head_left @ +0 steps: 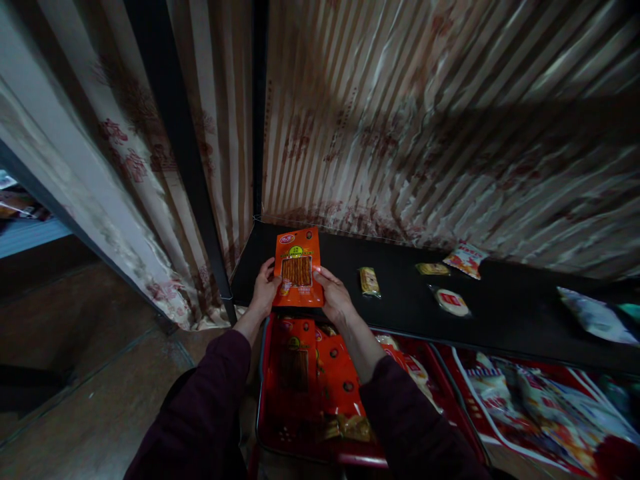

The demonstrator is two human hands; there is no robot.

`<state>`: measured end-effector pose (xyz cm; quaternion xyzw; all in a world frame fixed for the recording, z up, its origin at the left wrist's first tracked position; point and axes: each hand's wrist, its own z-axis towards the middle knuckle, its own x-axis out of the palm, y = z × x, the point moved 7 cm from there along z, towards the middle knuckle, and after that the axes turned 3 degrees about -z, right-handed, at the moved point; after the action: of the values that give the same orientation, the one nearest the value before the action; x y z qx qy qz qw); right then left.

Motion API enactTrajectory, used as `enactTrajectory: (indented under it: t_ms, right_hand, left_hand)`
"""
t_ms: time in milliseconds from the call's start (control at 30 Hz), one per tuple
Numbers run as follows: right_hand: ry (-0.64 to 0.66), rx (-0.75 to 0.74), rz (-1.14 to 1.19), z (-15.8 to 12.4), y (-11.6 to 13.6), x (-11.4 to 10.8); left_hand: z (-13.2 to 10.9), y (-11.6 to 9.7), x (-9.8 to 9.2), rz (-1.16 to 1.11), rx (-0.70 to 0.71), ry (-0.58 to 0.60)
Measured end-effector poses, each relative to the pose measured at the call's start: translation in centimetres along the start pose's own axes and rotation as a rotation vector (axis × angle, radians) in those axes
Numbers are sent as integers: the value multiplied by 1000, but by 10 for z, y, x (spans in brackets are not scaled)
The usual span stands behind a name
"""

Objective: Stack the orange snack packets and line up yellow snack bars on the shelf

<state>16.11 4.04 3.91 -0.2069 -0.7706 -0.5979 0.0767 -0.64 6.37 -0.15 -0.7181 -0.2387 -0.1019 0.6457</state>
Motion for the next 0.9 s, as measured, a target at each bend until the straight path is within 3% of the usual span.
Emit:
enactTrajectory:
  t_ms: [133,300,467,700,900]
  right_hand:
    - [73,-81,-72,-9,16,21]
    - [112,-255,-240,-15,23,42]
    - [28,-393,-534,-12,18,50]
    - [12,-616,-903,-23,16,75]
    - [3,-644,-1040,-32,12,81]
  left_hand:
    - [-4,-2,8,54,22,0]
    - [-13,-2,27,-281,-119,124]
    - [-21,-8,39,-439,-233,238]
    - [-25,-11,40,-521,-252,295]
    - [-27,-15,37,-483,-279,280]
